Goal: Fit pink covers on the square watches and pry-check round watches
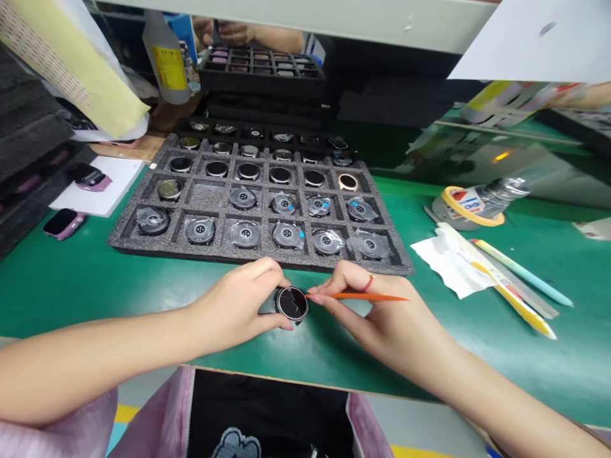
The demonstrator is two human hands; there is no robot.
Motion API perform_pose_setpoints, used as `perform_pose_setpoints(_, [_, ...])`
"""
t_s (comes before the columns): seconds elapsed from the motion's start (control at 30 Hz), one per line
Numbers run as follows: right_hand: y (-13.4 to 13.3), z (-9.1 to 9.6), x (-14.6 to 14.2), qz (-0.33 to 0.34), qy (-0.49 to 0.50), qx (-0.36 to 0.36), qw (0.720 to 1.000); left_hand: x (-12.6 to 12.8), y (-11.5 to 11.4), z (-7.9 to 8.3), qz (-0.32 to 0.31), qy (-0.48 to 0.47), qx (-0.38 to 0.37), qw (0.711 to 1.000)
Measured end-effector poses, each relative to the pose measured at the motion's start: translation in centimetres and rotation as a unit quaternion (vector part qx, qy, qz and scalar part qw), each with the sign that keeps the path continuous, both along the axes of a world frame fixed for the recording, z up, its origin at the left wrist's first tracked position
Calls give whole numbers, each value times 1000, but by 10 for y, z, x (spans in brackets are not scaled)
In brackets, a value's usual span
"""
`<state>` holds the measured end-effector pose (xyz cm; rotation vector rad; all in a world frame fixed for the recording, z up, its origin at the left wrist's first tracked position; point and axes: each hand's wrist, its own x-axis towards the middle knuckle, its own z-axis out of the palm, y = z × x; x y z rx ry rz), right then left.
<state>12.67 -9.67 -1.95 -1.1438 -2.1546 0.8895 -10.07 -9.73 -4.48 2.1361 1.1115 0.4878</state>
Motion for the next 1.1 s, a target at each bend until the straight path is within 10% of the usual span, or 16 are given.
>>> perform_pose_setpoints(1.1, [5, -5, 3, -12, 48, -30, 998, 0, -1, 1, -24, 27, 42, 998])
